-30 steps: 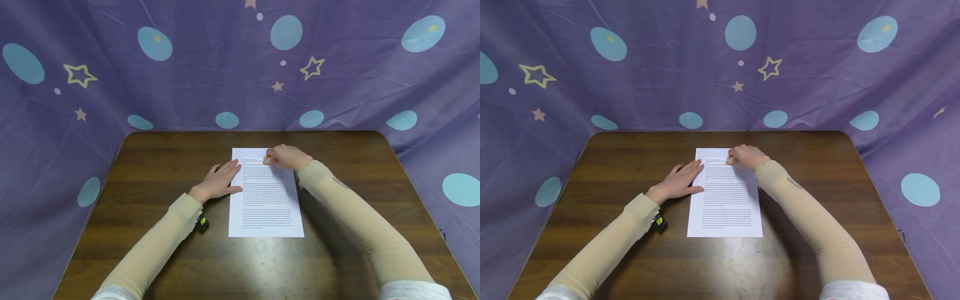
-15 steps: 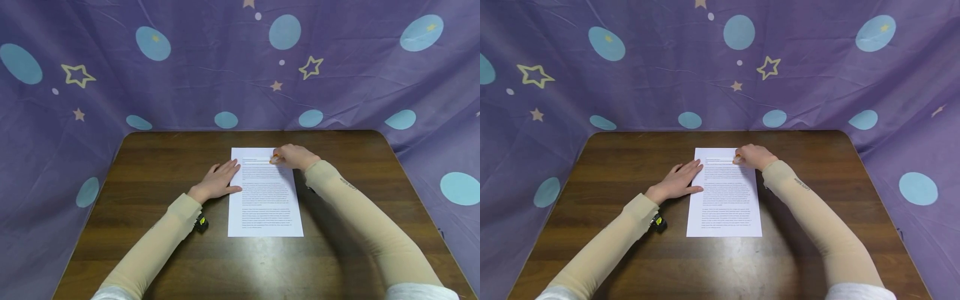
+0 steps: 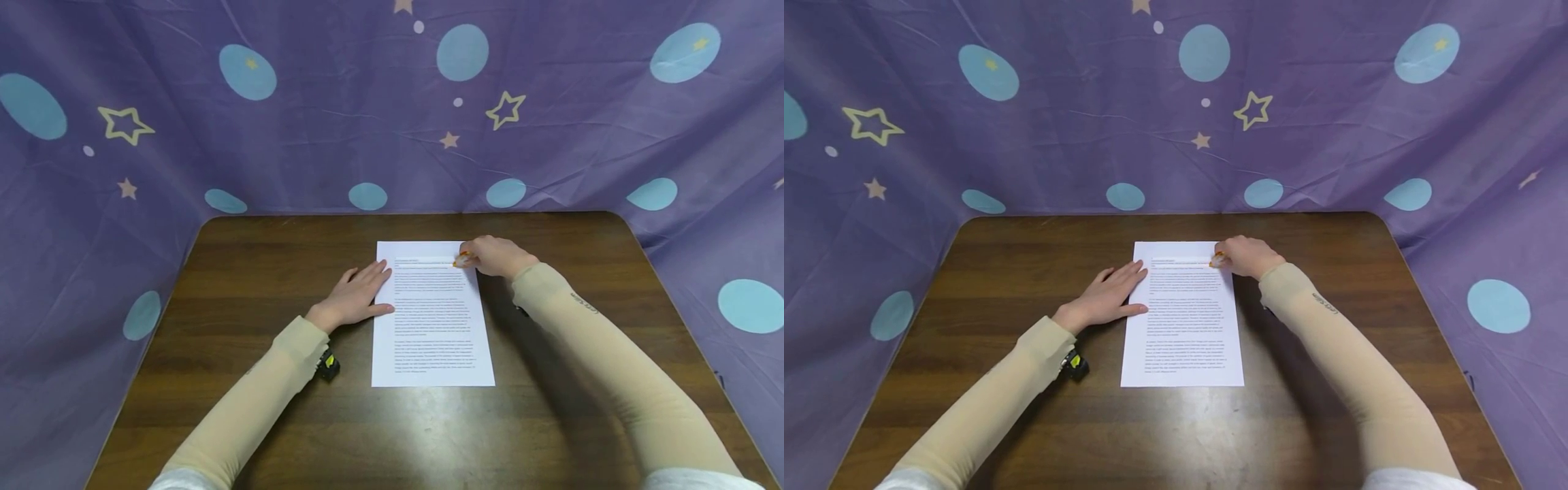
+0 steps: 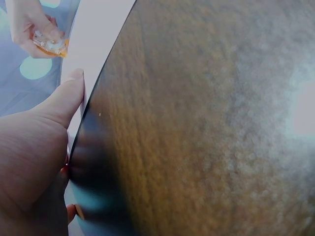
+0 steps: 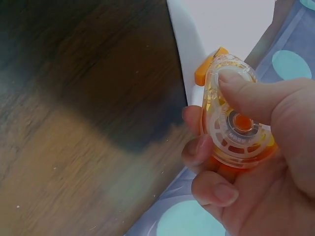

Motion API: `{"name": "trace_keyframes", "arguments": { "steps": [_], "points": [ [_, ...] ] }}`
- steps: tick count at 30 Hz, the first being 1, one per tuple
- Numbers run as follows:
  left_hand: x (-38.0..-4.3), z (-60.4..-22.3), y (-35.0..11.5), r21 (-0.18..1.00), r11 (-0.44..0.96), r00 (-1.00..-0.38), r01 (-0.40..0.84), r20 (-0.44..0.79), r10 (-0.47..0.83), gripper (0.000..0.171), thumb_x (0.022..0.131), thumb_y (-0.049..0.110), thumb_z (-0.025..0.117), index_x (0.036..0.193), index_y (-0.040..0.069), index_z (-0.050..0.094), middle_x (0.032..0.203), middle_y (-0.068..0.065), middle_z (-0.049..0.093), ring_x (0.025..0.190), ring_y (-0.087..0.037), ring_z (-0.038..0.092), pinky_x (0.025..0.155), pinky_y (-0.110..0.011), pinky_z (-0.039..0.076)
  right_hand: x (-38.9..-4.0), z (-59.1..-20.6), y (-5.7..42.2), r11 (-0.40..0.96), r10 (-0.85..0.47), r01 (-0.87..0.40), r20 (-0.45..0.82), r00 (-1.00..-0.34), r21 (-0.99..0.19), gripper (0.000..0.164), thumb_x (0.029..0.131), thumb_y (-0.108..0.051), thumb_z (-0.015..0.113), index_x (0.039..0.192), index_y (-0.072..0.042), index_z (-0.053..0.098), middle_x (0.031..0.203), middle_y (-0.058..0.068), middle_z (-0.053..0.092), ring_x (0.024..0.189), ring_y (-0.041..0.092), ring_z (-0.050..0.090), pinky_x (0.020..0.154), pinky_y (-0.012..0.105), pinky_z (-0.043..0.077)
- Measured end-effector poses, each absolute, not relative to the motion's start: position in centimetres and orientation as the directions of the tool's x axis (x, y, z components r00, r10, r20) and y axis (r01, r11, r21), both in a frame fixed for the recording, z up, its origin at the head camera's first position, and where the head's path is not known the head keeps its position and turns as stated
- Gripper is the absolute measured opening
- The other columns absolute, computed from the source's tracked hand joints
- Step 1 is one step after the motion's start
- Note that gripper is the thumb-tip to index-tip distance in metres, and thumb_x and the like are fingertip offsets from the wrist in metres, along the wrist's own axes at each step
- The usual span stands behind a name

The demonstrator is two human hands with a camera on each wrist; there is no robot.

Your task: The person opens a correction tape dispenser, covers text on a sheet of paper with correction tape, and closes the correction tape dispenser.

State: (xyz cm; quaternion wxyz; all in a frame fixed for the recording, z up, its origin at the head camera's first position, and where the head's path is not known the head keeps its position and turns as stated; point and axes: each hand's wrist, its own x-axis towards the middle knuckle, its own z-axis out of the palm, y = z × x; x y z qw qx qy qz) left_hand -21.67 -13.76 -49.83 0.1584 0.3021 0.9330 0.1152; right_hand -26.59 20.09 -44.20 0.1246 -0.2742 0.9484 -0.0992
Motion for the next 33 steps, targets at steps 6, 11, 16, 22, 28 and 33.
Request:
{"name": "trace_keyframes", "arguments": {
  "steps": [6, 11, 16, 22, 28, 33],
  "points": [
    [-21.7, -49.8, -13.7, 0.311, 0.79, -0.767, 0.528, -0.223, 0.601, 0.089, 0.103, 0.059, 0.054, 0.167, 0.009, 0.018, 0.175, -0.009, 0.007, 0.162, -0.025, 0.007, 0.126, -0.059, 0.008, -26.6, -44.1, 20.9, 0.84, -0.532, -0.483, -0.199, -0.823, -0.248, 0.015, 0.1, -0.005, 0.068, 0.113, -0.01, 0.073, 0.103, 0.007, 0.073, 0.09, 0.026, 0.066, 0.076, 0.049, 0.055],
    [-21.7, -49.8, -13.6, 0.32, 0.788, -0.766, 0.526, -0.223, 0.602, 0.088, 0.104, 0.058, 0.054, 0.168, 0.009, 0.018, 0.175, -0.008, 0.007, 0.162, -0.025, 0.006, 0.126, -0.059, 0.007, -26.6, -44.2, 21.6, 0.839, -0.531, -0.48, -0.192, -0.825, -0.257, 0.011, 0.099, -0.008, 0.069, 0.109, -0.011, 0.073, 0.1, 0.005, 0.072, 0.089, 0.025, 0.066, 0.077, 0.051, 0.055],
    [-21.7, -49.8, -13.7, 0.316, 0.787, -0.766, 0.529, -0.222, 0.604, 0.088, 0.104, 0.059, 0.053, 0.168, 0.009, 0.018, 0.175, -0.008, 0.007, 0.162, -0.024, 0.006, 0.126, -0.059, 0.007, -26.6, -44.5, 22.0, 0.842, -0.526, -0.475, -0.189, -0.829, -0.258, 0.013, 0.098, -0.004, 0.068, 0.109, -0.01, 0.073, 0.097, 0.006, 0.072, 0.086, 0.024, 0.063, 0.077, 0.048, 0.054],
    [-21.6, -49.8, -13.7, 0.307, 0.794, -0.766, 0.525, -0.236, 0.598, 0.088, 0.104, 0.058, 0.054, 0.168, 0.009, 0.018, 0.175, -0.009, 0.007, 0.162, -0.025, 0.007, 0.126, -0.059, 0.008, -26.6, -44.5, 21.8, 0.837, -0.533, -0.483, -0.189, -0.825, -0.256, 0.012, 0.099, -0.004, 0.068, 0.109, -0.009, 0.073, 0.098, 0.006, 0.072, 0.087, 0.024, 0.065, 0.077, 0.049, 0.055],
    [-21.5, -50.0, -13.7, 0.305, 0.794, -0.764, 0.526, -0.241, 0.598, 0.088, 0.104, 0.06, 0.053, 0.168, 0.01, 0.018, 0.175, -0.008, 0.007, 0.162, -0.025, 0.007, 0.126, -0.059, 0.008, -26.5, -44.1, 21.5, 0.833, -0.54, -0.483, -0.208, -0.815, -0.271, 0.013, 0.099, -0.006, 0.068, 0.111, -0.01, 0.073, 0.098, 0.004, 0.071, 0.088, 0.022, 0.063, 0.081, 0.046, 0.053],
    [-21.6, -49.9, -13.6, 0.316, 0.791, -0.77, 0.524, -0.22, 0.598, 0.089, 0.103, 0.058, 0.055, 0.167, 0.008, 0.019, 0.175, -0.009, 0.009, 0.161, -0.026, 0.009, 0.125, -0.06, 0.009, -26.5, -43.3, 20.4, 0.8, -0.571, -0.51, -0.142, -0.809, -0.316, 0.015, 0.1, -0.007, 0.068, 0.114, -0.008, 0.071, 0.091, 0.006, 0.068, 0.081, 0.022, 0.058, 0.077, 0.044, 0.05]
  ]
}}
